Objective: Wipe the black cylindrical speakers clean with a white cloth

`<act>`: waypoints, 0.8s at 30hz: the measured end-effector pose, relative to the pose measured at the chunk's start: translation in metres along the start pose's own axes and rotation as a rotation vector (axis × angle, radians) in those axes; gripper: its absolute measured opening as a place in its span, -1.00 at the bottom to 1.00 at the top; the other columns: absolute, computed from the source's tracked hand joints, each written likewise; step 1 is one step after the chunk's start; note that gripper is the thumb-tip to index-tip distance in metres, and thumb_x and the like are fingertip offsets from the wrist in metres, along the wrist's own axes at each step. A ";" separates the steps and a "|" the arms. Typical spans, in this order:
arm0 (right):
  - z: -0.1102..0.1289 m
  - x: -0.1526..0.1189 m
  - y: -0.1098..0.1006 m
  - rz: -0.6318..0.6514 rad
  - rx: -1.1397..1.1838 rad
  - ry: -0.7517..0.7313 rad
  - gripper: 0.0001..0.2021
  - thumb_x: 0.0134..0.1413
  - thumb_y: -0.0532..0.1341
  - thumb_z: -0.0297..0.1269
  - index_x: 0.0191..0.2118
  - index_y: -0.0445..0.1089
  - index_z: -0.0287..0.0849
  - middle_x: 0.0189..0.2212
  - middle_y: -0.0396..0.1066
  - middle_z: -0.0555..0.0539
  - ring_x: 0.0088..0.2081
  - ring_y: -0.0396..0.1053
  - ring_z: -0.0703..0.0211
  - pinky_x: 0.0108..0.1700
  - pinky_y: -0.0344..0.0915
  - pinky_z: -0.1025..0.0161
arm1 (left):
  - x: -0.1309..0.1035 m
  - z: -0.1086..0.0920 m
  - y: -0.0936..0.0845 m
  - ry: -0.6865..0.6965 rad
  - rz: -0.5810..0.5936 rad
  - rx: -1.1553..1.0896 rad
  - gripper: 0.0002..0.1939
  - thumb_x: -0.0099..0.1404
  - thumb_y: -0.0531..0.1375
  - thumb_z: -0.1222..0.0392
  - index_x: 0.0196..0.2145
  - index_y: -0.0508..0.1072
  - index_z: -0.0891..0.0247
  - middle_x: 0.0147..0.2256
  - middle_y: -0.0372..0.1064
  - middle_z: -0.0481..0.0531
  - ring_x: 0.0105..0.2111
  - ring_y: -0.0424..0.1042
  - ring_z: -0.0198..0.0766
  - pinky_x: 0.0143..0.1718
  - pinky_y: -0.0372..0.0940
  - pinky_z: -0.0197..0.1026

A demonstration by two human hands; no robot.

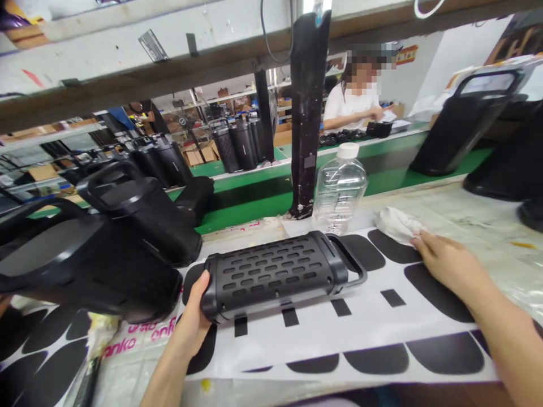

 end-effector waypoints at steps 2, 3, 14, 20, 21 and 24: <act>0.008 -0.004 -0.015 0.059 -0.100 0.102 -0.53 0.28 0.01 0.05 -0.56 0.35 -0.07 -0.65 0.34 -0.08 -0.58 0.43 -0.02 -0.56 0.20 0.20 | -0.001 0.003 -0.001 -0.022 0.004 -0.019 -0.29 0.20 0.30 -0.15 0.26 0.26 -0.03 0.23 0.32 -0.07 0.23 0.29 -0.08 0.23 0.22 -0.11; 0.015 -0.008 -0.027 0.043 -0.130 0.165 -0.52 0.31 -0.03 0.02 -0.54 0.35 -0.08 -0.63 0.35 -0.10 -0.50 0.48 -0.10 -0.52 0.25 0.17 | -0.001 0.003 -0.002 -0.026 0.001 -0.018 -0.27 0.19 0.31 -0.15 0.27 0.24 -0.03 0.25 0.29 -0.09 0.24 0.28 -0.08 0.24 0.21 -0.12; 0.261 -0.068 -0.023 -0.172 0.317 -0.433 -0.62 0.23 0.14 -0.48 0.15 0.32 -0.26 0.09 0.43 -0.25 0.18 0.34 0.01 0.22 0.29 -0.02 | -0.002 0.014 -0.011 -0.141 -0.196 -0.026 -0.42 0.25 0.21 -0.08 0.19 0.35 0.09 0.10 0.47 -0.01 0.19 0.35 -0.07 0.22 0.25 -0.03; 0.359 -0.083 -0.019 -0.100 0.394 -0.549 -0.73 0.28 0.07 -0.44 -0.05 0.47 -0.24 0.16 0.37 -0.10 0.19 0.33 0.09 0.10 0.36 0.12 | -0.004 0.016 -0.013 -0.031 -0.152 0.042 -0.49 0.22 0.22 -0.11 0.05 0.50 0.16 0.05 0.50 0.08 0.24 0.29 -0.02 0.27 0.19 -0.03; 0.361 -0.083 -0.019 -0.102 0.394 -0.559 -0.74 0.28 0.07 -0.44 -0.06 0.47 -0.24 0.16 0.38 -0.09 0.18 0.34 0.09 0.09 0.35 0.12 | -0.004 0.012 -0.011 0.033 -0.113 0.064 -0.49 0.22 0.23 -0.11 0.06 0.50 0.16 0.09 0.47 0.06 0.26 0.26 -0.03 0.29 0.15 -0.07; 0.331 -0.072 -0.024 -0.167 0.374 -0.526 -0.80 0.26 0.11 -0.47 -0.10 0.46 -0.27 0.05 0.47 -0.16 0.10 0.42 0.06 0.06 0.32 0.11 | -0.007 0.002 -0.008 0.201 -0.028 0.124 -0.41 0.20 0.28 -0.11 0.14 0.44 0.13 0.21 0.35 0.01 0.32 0.13 -0.07 0.35 0.00 -0.16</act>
Point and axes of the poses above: each hand's wrist, its own x-axis towards the middle knuckle, its own y-axis out of the palm, z = x × y, the point moved 8 cm from there along x, towards the middle knuckle
